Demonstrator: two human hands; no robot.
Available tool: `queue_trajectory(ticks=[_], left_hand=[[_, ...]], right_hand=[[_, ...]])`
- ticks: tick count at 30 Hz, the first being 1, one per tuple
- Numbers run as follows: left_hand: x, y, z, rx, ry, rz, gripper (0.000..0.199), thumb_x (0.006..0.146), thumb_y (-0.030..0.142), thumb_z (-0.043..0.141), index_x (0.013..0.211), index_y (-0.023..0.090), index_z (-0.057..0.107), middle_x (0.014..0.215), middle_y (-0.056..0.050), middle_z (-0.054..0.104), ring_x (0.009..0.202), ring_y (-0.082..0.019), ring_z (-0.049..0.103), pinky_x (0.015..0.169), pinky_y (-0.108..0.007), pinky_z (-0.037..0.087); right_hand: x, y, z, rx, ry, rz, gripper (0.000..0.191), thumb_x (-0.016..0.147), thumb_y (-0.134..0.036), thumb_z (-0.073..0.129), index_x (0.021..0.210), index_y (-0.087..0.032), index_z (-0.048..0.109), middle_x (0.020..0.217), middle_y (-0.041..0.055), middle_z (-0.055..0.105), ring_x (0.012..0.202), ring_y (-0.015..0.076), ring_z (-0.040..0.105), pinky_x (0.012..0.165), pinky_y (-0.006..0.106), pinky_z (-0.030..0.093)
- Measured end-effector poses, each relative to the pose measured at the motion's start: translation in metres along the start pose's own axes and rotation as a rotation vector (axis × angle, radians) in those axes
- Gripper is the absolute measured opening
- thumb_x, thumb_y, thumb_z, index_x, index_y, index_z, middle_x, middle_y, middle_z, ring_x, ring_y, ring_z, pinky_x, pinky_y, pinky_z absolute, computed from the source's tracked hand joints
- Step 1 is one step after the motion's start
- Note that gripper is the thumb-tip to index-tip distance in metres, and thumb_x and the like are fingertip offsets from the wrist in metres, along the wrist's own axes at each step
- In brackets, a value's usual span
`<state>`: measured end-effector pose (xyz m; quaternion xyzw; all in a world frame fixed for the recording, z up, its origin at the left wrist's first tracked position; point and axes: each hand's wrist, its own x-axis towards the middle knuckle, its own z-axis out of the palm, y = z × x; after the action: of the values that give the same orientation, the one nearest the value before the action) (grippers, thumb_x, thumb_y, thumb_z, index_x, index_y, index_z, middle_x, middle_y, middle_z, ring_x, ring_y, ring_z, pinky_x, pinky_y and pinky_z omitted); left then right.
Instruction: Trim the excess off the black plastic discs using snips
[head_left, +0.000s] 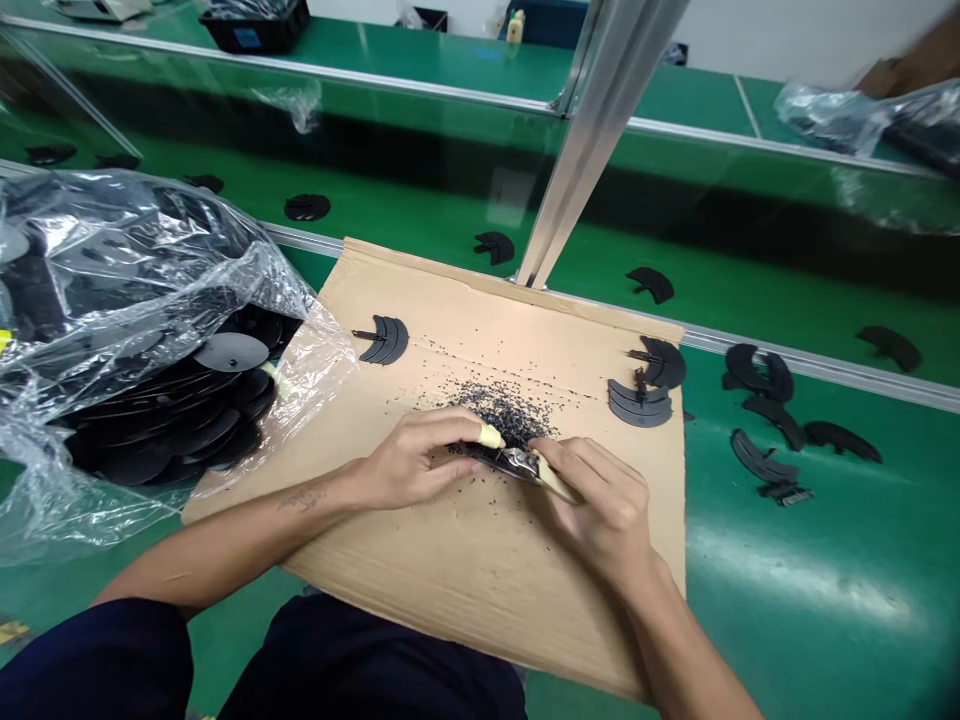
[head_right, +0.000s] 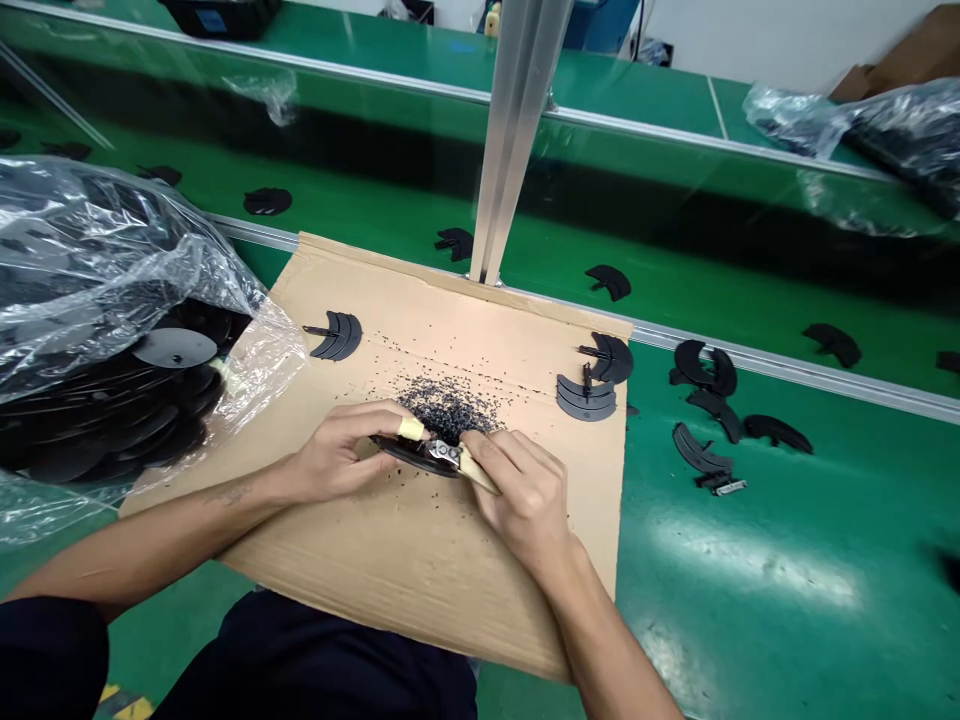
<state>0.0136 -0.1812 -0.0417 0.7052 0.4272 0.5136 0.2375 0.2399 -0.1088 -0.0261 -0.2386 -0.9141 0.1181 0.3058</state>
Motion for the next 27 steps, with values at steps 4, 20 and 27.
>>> queue_trajectory(ticks=[4,20,27], left_hand=[[0.001,0.005,-0.001,0.008,0.002,-0.034,0.021,0.091,0.019,0.066,0.111,0.015,0.065,0.089,-0.006,0.069,0.081,-0.015,0.064,0.071,-0.028,0.056],[0.003,-0.009,-0.001,-0.385,0.084,-0.471,0.046,0.095,0.056,0.055,0.090,0.012,0.070,0.086,-0.008,0.072,0.081,-0.019,0.068,0.075,-0.031,0.058],[0.013,-0.003,-0.013,-0.105,0.001,-0.369,0.047,0.103,0.049,0.043,0.104,0.014,0.072,0.101,-0.011,0.074,0.096,-0.021,0.070,0.089,-0.035,0.058]], right_hand=[[0.003,0.003,0.003,-0.062,0.014,0.016,0.020,0.097,-0.015,0.053,0.106,-0.019,0.070,0.074,0.0043,0.067,0.067,0.0162,0.058,0.059,0.030,0.045],[0.001,0.024,0.008,-0.229,-0.036,0.234,0.032,0.099,-0.044,0.049,0.113,-0.018,0.062,0.094,0.0109,0.067,0.082,0.0254,0.057,0.068,0.036,0.041],[-0.004,0.026,0.011,-0.489,-0.099,0.263,0.027,0.099,-0.032,0.042,0.102,-0.016,0.063,0.093,0.0130,0.065,0.085,0.0272,0.054,0.072,0.038,0.039]])
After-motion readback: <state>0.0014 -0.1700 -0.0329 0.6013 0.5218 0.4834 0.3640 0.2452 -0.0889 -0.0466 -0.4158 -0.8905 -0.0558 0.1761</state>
